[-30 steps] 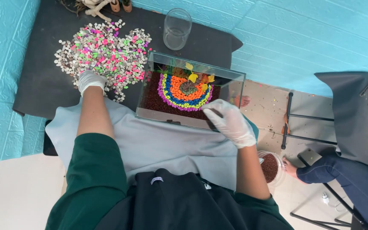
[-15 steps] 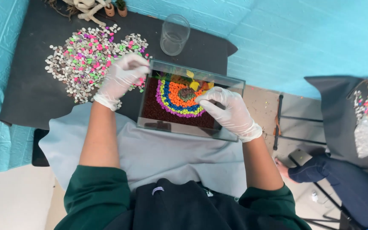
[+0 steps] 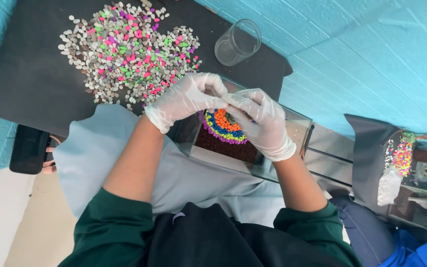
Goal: Arranging small colorful stones into a rainbow pattern inside a glass aquarium tank.
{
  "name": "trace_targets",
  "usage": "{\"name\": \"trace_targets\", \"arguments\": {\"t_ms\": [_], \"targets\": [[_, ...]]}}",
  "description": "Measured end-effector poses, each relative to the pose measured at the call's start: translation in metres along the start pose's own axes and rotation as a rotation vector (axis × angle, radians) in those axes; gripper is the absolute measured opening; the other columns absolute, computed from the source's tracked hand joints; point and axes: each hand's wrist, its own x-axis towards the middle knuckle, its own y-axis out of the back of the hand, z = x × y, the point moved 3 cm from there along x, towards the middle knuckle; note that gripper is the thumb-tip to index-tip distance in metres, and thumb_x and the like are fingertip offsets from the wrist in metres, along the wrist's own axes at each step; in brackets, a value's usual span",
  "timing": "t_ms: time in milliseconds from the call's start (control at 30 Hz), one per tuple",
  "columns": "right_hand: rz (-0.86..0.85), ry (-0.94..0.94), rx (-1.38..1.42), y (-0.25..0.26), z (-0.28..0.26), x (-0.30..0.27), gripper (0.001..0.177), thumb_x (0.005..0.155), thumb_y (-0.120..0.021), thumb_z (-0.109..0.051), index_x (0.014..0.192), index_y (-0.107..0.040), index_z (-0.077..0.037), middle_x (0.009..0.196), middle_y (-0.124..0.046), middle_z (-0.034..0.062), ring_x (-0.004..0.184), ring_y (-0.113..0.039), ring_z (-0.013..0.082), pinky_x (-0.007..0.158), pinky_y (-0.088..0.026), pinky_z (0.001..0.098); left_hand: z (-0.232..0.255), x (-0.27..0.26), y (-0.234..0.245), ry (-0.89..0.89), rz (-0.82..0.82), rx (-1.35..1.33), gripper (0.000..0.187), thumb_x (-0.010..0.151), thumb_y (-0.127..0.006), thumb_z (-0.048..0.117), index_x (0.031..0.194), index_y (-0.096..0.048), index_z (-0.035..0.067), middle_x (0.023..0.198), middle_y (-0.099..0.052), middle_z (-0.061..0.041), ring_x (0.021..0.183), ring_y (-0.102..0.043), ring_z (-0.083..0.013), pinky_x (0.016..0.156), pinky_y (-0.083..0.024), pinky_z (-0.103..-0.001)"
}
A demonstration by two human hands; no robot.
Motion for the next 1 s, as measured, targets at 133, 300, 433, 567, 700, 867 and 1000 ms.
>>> {"name": "trace_targets", "arguments": {"t_ms": [133, 300, 433, 567, 700, 867, 1000], "targets": [[-0.005, 0.010, -0.002, 0.002, 0.007, -0.005, 0.022, 0.085, -0.085, 0.003, 0.106, -0.079, 0.002, 0.092, -0.071, 0.0130, 0.078, -0.073, 0.0317, 0.067, -0.062, 0.0400, 0.008, 0.000, -0.008, -0.020, 0.007, -0.078, 0.021, 0.083, -0.088, 0.008, 0.098, -0.073, 0.006, 0.091, -0.077, -0.010, 0.076, -0.070, -0.0069, 0.063, -0.063, -0.020], [-0.182, -0.181, 0.017, -0.001, -0.013, -0.011, 0.013, 0.089, -0.083, -0.007, 0.099, -0.075, -0.008, 0.095, -0.076, 0.0074, 0.082, -0.075, 0.0302, 0.068, -0.060, 0.0415, 0.040, -0.007, -0.003, -0.002, -0.054, 0.007, 0.019, 0.103, -0.067, 0.028, 0.094, -0.070, 0.011, 0.083, -0.073, -0.011, 0.067, -0.061, -0.0117, 0.063, -0.055, -0.021], [-0.451, -0.309, 0.038, -0.048, 0.027, -0.050, 0.011, 0.091, -0.074, -0.006, 0.101, -0.069, -0.009, 0.092, -0.072, 0.0113, 0.082, -0.073, 0.0336, 0.069, -0.059, 0.0451, 0.037, -0.005, 0.020, -0.040, 0.037, 0.012, 0.020, 0.106, -0.063, 0.029, 0.099, -0.066, 0.011, 0.083, -0.069, -0.007, 0.068, -0.061, -0.0108, 0.062, -0.053, -0.020], [-0.772, -0.267, -0.246, -0.113, 0.100, -0.098, 0.011, 0.096, -0.067, -0.019, 0.102, -0.066, -0.009, 0.091, -0.064, 0.0112, 0.077, -0.064, 0.0325, 0.065, -0.053, 0.0453, 0.040, -0.011, 0.027, -0.032, 0.306, 0.101, 0.026, 0.100, -0.060, 0.035, 0.085, -0.066, 0.015, 0.082, -0.067, 0.002, 0.068, -0.054, -0.0053, 0.064, -0.044, -0.020], [-0.773, -0.159, -0.364, -0.158, 0.166, -0.144, 0.010, 0.097, -0.061, -0.018, 0.098, -0.064, -0.009, 0.090, -0.067, 0.0133, 0.078, -0.067, 0.0371, 0.060, -0.054, 0.0502, 0.040, -0.013, 0.029, -0.040, 0.344, 0.101, 0.023, 0.099, -0.061, 0.033, 0.086, -0.067, 0.015, 0.085, -0.068, 0.004, 0.071, -0.055, -0.0047, 0.067, -0.045, -0.019], [-0.785, -0.138, -0.370, -0.165, 0.173, -0.151, 0.009, 0.098, -0.059, -0.013, 0.101, -0.064, -0.007, 0.085, -0.066, 0.0151, 0.072, -0.066, 0.0370, 0.056, -0.054, 0.0492, 0.038, -0.011, 0.030, -0.026, 0.340, 0.106, 0.022, 0.099, -0.061, 0.032, 0.084, -0.066, 0.016, 0.085, -0.067, 0.004, 0.073, -0.054, -0.0046, 0.068, -0.044, -0.020], [-0.806, -0.062, -0.464, -0.171, 0.172, -0.151, 0.009, 0.096, -0.057, -0.006, 0.102, -0.065, -0.007, 0.081, -0.065, 0.0142, 0.065, -0.065, 0.0347, 0.049, -0.054, 0.0466, 0.040, -0.009, 0.030, -0.002, 0.345, 0.126, 0.022, 0.098, -0.060, 0.031, 0.083, -0.066, 0.016, 0.085, -0.067, 0.005, 0.075, -0.056, -0.0045, 0.070, -0.046, -0.020]]}}
